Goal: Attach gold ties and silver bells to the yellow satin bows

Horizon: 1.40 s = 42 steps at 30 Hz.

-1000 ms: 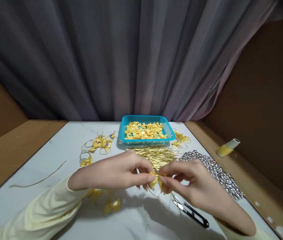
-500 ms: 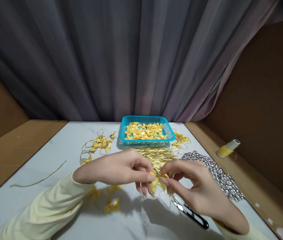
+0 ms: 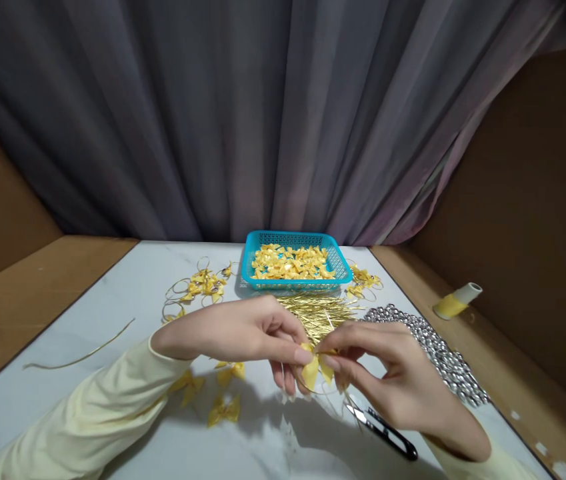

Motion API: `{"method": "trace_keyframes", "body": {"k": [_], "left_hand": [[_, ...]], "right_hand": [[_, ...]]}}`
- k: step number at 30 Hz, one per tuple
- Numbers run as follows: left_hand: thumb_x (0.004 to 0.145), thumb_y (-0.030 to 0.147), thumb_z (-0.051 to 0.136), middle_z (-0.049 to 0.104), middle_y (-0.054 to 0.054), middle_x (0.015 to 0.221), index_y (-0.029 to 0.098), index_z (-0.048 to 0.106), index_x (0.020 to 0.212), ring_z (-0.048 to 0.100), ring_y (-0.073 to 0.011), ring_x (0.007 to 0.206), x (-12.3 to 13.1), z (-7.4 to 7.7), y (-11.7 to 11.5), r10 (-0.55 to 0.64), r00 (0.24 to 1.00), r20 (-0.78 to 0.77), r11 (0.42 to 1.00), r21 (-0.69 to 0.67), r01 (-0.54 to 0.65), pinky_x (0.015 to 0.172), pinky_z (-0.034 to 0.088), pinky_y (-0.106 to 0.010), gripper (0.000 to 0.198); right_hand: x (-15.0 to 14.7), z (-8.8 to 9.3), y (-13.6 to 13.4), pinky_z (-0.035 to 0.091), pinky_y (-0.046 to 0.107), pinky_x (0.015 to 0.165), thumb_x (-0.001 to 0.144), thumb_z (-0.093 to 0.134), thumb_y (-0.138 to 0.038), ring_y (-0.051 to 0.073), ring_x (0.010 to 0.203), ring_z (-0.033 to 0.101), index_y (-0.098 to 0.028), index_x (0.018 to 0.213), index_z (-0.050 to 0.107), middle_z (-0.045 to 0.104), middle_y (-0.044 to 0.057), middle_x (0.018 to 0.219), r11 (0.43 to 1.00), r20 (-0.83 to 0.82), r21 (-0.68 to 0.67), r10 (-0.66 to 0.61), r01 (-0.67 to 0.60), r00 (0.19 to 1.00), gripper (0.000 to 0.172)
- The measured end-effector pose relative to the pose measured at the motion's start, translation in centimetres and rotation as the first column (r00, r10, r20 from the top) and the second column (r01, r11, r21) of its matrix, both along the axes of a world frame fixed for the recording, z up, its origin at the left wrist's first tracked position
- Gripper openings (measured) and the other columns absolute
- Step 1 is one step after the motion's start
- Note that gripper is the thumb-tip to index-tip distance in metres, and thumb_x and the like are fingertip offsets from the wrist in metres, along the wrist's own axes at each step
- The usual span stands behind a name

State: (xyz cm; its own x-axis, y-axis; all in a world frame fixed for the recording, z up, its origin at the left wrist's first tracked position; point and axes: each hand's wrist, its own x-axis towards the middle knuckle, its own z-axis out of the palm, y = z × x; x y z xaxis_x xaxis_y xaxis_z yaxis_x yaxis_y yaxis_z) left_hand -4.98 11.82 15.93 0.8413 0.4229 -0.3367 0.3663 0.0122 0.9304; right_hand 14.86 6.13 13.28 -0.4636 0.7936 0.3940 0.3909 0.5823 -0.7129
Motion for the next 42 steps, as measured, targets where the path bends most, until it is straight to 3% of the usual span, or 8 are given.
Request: {"method": "trace_keyframes", "body": {"k": [12, 17, 21, 25, 29, 33, 36, 42], "left_hand": [[0.085, 0.025, 0.05, 0.069, -0.003, 0.075, 0.013, 0.063, 0.079, 0.063, -0.0105, 0.066, 0.0, 0.1, 0.0, 0.012, 1.0, 0.02, 0.996, 0.088, -0.013, 0.067, 0.05, -0.022, 0.018], [0.084, 0.025, 0.049, 0.067, -0.003, 0.067, 0.012, 0.063, 0.075, 0.062, -0.0102, 0.062, 0.2, 0.2, -0.3, 0.078, 0.996, -0.033, 0.961, 0.267, -0.067, 0.06, 0.047, -0.018, 0.021], [0.084, 0.023, 0.046, 0.067, -0.004, 0.066, 0.012, 0.063, 0.074, 0.062, -0.0115, 0.063, 0.6, 0.0, -0.8, 0.109, 0.99, -0.09, 0.902, 0.427, -0.06, 0.054, 0.043, -0.017, 0.023], [0.084, 0.024, 0.043, 0.066, -0.004, 0.064, 0.012, 0.063, 0.073, 0.06, -0.0109, 0.059, 0.9, -0.3, -1.1, 0.108, 0.984, -0.144, 0.844, 0.535, -0.015, 0.049, 0.039, -0.017, 0.026], [0.085, 0.024, 0.041, 0.065, -0.002, 0.064, 0.013, 0.063, 0.074, 0.057, -0.0096, 0.056, 1.2, -1.0, -0.9, 0.118, 0.982, -0.15, 0.818, 0.576, -0.01, 0.049, 0.037, -0.017, 0.027], [0.085, 0.025, 0.041, 0.064, -0.001, 0.064, 0.014, 0.062, 0.073, 0.055, -0.0091, 0.056, 1.6, -1.8, -0.8, 0.126, 0.98, -0.152, 0.819, 0.573, -0.016, 0.05, 0.037, -0.018, 0.026], [0.085, 0.025, 0.041, 0.066, -0.001, 0.066, 0.014, 0.062, 0.073, 0.057, -0.0095, 0.059, 1.8, -2.1, -0.7, 0.127, 0.981, -0.146, 0.832, 0.554, -0.025, 0.051, 0.037, -0.018, 0.026], [0.086, 0.03, 0.042, 0.068, -0.003, 0.071, 0.014, 0.061, 0.076, 0.059, -0.0112, 0.061, 2.4, -2.5, -0.3, 0.127, 0.98, -0.156, 0.891, 0.453, -0.043, 0.052, 0.04, -0.019, 0.027]], "right_hand": [[0.8, 0.3, -0.2, 0.05, 0.023, 0.061, 0.082, 0.055, -0.017, 0.013, 0.066, 0.062, -0.016, 0.087, 0.065, 0.067, 0.004, 0.078, 0.997, 0.007, 0.051, -0.063, 0.062, 0.998, 0.011], [2.4, 1.0, -1.9, 0.052, 0.022, 0.068, 0.083, 0.049, -0.007, 0.014, 0.078, 0.063, -0.021, 0.096, 0.063, 0.068, 0.003, 0.091, 0.942, -0.057, 0.244, -0.223, 0.23, 0.973, 0.024], [3.1, 1.2, -3.5, 0.054, 0.021, 0.067, 0.081, 0.048, -0.006, 0.014, 0.075, 0.065, -0.021, 0.104, 0.062, 0.068, 0.002, 0.089, 0.931, -0.084, 0.262, -0.242, 0.256, 0.967, 0.031], [2.4, 0.3, -3.9, 0.056, 0.022, 0.061, 0.085, 0.045, -0.008, 0.014, 0.068, 0.065, -0.023, 0.115, 0.057, 0.069, 0.002, 0.082, 0.969, -0.238, 0.134, -0.17, 0.205, 0.956, 0.035], [1.6, -0.8, -4.0, 0.056, 0.027, 0.059, 0.09, 0.043, -0.021, 0.015, 0.063, 0.064, -0.031, 0.13, 0.032, 0.068, 0.001, 0.075, 0.976, -0.39, -0.187, -0.178, 0.111, 0.903, 0.043], [1.3, -1.3, -4.1, 0.053, 0.024, 0.058, 0.089, 0.046, -0.032, 0.014, 0.061, 0.062, -0.022, 0.095, 0.055, 0.067, 0.003, 0.07, 0.889, -0.215, -0.445, -0.223, 0.108, 0.951, 0.015], [1.1, -1.8, -3.9, 0.049, 0.021, 0.056, 0.087, 0.048, -0.034, 0.013, 0.057, 0.06, -0.018, 0.073, 0.062, 0.065, 0.003, 0.062, 0.875, -0.073, -0.451, -0.235, 0.178, 0.969, 0.025], [0.8, -3.2, -3.2, 0.042, 0.019, 0.044, 0.084, 0.047, -0.027, 0.011, 0.044, 0.056, -0.015, 0.066, 0.062, 0.06, 0.001, 0.048, 0.881, -0.046, -0.417, -0.264, 0.221, 0.964, 0.026]]}}
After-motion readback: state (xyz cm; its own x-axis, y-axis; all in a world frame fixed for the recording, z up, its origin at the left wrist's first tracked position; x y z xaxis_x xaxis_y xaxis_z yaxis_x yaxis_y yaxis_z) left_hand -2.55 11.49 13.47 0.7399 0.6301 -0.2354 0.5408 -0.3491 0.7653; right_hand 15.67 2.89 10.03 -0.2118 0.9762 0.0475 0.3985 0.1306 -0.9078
